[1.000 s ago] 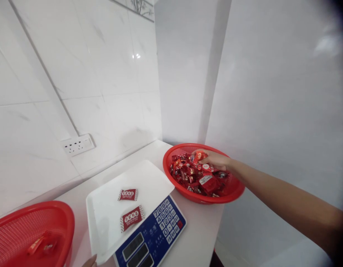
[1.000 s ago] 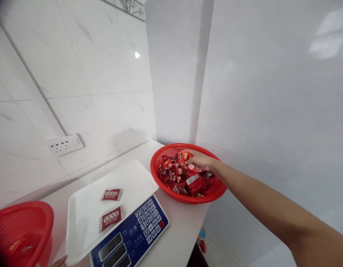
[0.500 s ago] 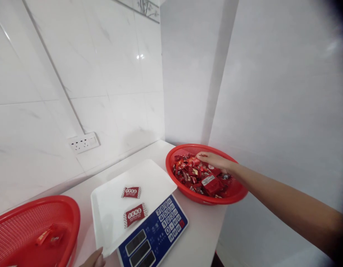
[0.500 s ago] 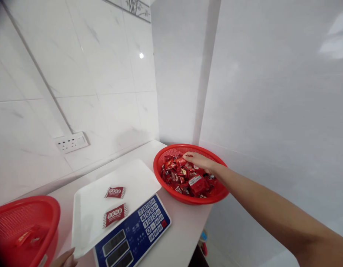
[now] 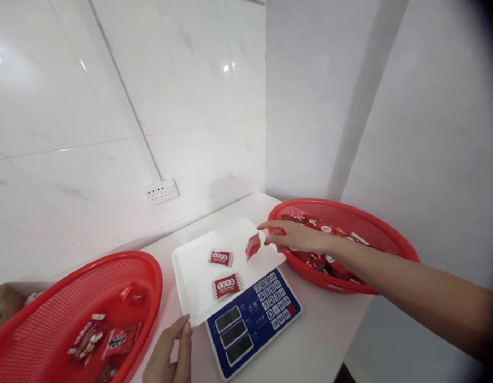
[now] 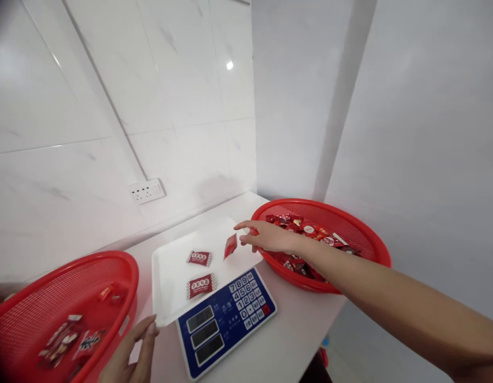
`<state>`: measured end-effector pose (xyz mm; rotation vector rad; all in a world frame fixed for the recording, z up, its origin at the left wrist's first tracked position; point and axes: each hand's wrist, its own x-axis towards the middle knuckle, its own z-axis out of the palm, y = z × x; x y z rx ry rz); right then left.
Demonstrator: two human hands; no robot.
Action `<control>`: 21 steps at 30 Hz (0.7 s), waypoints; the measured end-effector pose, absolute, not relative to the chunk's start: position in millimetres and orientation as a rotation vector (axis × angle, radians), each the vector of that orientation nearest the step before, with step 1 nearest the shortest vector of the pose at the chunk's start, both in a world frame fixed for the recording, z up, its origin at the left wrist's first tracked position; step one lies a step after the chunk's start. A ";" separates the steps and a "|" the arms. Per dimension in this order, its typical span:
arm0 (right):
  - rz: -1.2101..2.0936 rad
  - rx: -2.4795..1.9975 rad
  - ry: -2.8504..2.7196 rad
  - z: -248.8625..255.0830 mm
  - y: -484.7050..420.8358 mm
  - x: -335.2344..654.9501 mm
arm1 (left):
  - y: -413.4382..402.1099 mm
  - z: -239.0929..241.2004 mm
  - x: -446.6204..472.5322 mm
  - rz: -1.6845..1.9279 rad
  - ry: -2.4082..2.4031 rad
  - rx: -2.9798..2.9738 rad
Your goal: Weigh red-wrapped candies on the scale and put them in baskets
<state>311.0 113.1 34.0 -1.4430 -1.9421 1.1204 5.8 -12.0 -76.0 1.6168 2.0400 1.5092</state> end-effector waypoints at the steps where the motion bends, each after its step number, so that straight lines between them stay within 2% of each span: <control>1: 1.077 -1.503 -1.983 34.0 114.3 303.8 | -11.9 -76.0 5.4 1.525 2.019 1.607; 5: 1.021 -1.561 -1.958 28.4 121.7 285.0 | -13.0 -75.2 7.3 1.579 1.936 1.540; 17: 1.398 -1.230 -1.427 16.0 145.3 230.6 | -13.2 -71.3 12.2 1.599 1.878 1.490; 21: 1.363 -1.220 -1.355 14.5 147.8 214.6 | -13.0 -73.8 12.4 1.628 1.873 1.504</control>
